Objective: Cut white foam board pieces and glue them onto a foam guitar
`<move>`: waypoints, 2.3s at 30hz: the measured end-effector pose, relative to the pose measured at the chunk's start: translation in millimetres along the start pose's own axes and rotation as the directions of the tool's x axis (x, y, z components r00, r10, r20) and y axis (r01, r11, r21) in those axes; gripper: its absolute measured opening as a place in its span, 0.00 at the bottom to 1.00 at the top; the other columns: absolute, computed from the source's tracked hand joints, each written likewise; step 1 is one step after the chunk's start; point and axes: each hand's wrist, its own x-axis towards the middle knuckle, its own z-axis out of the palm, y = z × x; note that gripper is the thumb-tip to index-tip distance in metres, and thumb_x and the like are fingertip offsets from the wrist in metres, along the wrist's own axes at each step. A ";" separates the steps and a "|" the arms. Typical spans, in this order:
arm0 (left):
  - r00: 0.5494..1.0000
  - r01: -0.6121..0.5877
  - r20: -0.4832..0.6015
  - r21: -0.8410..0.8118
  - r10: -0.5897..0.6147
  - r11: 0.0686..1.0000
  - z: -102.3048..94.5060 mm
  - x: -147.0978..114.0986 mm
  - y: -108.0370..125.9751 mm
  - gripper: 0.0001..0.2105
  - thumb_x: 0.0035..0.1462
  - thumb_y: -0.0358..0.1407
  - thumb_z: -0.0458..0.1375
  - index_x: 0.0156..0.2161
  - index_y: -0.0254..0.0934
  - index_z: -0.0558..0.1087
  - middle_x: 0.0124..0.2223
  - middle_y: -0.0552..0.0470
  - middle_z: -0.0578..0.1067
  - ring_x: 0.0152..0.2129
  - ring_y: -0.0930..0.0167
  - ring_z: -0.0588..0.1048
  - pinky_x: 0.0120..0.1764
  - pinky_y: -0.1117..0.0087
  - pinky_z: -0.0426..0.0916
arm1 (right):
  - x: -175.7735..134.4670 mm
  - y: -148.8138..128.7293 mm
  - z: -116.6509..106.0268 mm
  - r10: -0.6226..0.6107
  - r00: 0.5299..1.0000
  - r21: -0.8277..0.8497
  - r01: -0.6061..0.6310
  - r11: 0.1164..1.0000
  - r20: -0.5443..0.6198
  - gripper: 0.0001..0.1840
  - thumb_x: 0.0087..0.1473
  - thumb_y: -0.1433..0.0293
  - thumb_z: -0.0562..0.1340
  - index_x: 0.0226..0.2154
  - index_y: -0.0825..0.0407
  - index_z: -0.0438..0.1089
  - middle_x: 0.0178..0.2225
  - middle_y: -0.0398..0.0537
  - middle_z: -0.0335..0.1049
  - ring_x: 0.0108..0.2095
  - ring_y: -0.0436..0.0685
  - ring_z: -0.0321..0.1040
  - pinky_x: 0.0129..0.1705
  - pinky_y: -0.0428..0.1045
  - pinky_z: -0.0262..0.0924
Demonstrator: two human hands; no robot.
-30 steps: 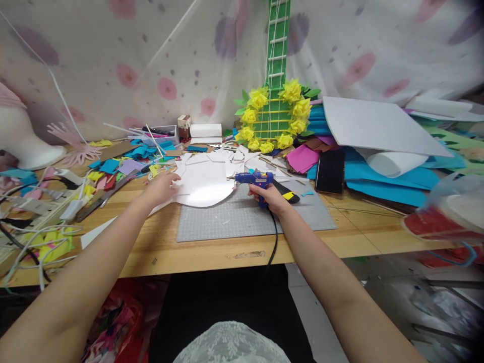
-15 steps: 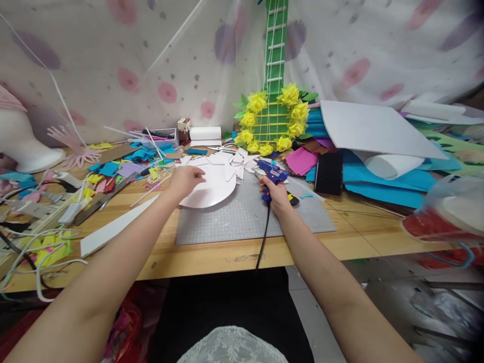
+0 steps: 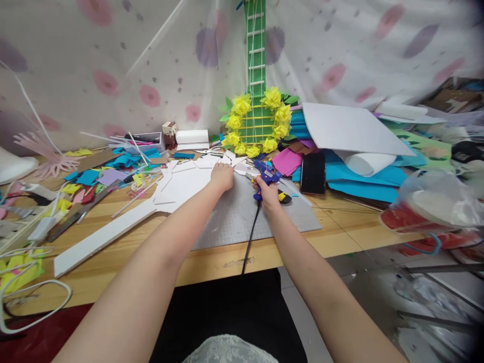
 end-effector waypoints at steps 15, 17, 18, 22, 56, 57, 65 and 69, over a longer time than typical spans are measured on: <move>0.971 0.074 0.218 0.096 -0.093 0.993 -5.9 5.3 -3.9 0.20 0.47 0.27 0.56 0.49 0.28 0.69 0.51 0.33 0.69 0.51 0.58 0.65 0.54 0.57 0.52 | -7.1 -7.7 0.6 0.038 0.999 -0.111 -0.038 0.993 0.001 0.17 0.35 0.56 0.64 0.25 0.52 0.66 0.26 0.45 0.69 0.22 0.47 0.62 0.18 0.43 0.53; 0.974 0.074 0.206 0.104 -0.094 0.992 -6.7 4.6 -9.1 0.18 0.49 0.27 0.54 0.47 0.28 0.71 0.50 0.34 0.70 0.50 0.59 0.66 0.51 0.60 0.56 | -7.4 -8.4 0.3 0.039 0.999 -0.107 -0.039 0.994 -0.006 0.17 0.35 0.56 0.64 0.25 0.52 0.66 0.27 0.45 0.70 0.22 0.47 0.61 0.18 0.43 0.53; 0.976 0.077 0.194 0.104 -0.096 0.992 -6.9 4.2 -11.8 0.17 0.49 0.27 0.54 0.46 0.27 0.71 0.49 0.34 0.71 0.49 0.59 0.67 0.50 0.61 0.57 | -7.4 -8.6 0.2 0.042 0.999 -0.104 -0.043 0.994 -0.009 0.17 0.35 0.57 0.64 0.25 0.52 0.67 0.27 0.45 0.70 0.22 0.47 0.61 0.18 0.43 0.53; 0.982 0.102 0.152 0.101 -0.116 0.990 -8.6 2.1 -21.0 0.16 0.50 0.27 0.53 0.45 0.28 0.71 0.46 0.36 0.73 0.46 0.60 0.69 0.47 0.63 0.59 | -8.5 -9.6 1.1 0.055 0.998 -0.100 -0.057 0.993 -0.023 0.16 0.35 0.58 0.63 0.25 0.53 0.67 0.27 0.45 0.69 0.22 0.46 0.60 0.18 0.42 0.53; 0.848 0.212 0.218 -0.975 -0.483 -0.068 11.4 -54.6 -39.7 0.02 0.42 0.28 0.56 0.22 0.31 0.69 0.17 0.54 0.67 0.16 0.74 0.70 0.24 0.72 0.69 | -33.2 -20.1 7.0 0.103 0.921 -0.335 0.032 0.942 0.377 0.21 0.40 0.51 0.62 0.22 0.53 0.68 0.15 0.39 0.59 0.17 0.47 0.53 0.22 0.46 0.49; 0.851 0.220 0.222 -0.974 -0.477 -0.060 11.2 -55.0 -39.5 0.02 0.43 0.28 0.56 0.23 0.31 0.69 0.16 0.54 0.67 0.15 0.74 0.70 0.24 0.72 0.68 | -32.2 -19.0 6.3 0.101 0.931 -0.353 0.032 0.935 0.352 0.21 0.40 0.51 0.62 0.21 0.53 0.67 0.14 0.39 0.58 0.17 0.47 0.52 0.21 0.46 0.49; 0.852 0.256 0.265 -0.963 -0.452 -0.082 3.4 -57.5 -31.2 0.02 0.43 0.28 0.58 0.23 0.30 0.69 0.16 0.53 0.68 0.15 0.75 0.69 0.23 0.72 0.68 | -30.1 -22.5 3.7 0.093 0.958 -0.411 0.028 0.911 0.271 0.21 0.39 0.51 0.62 0.24 0.53 0.65 0.15 0.38 0.59 0.17 0.47 0.52 0.22 0.46 0.49; 0.858 0.239 0.244 -0.969 -0.452 -0.069 4.3 -57.1 -31.3 0.02 0.44 0.29 0.57 0.25 0.32 0.68 0.20 0.53 0.70 0.17 0.74 0.71 0.23 0.74 0.67 | -31.2 -23.3 5.0 0.098 0.958 -0.402 0.020 0.915 0.271 0.21 0.39 0.51 0.62 0.26 0.53 0.65 0.15 0.38 0.60 0.17 0.47 0.52 0.21 0.46 0.49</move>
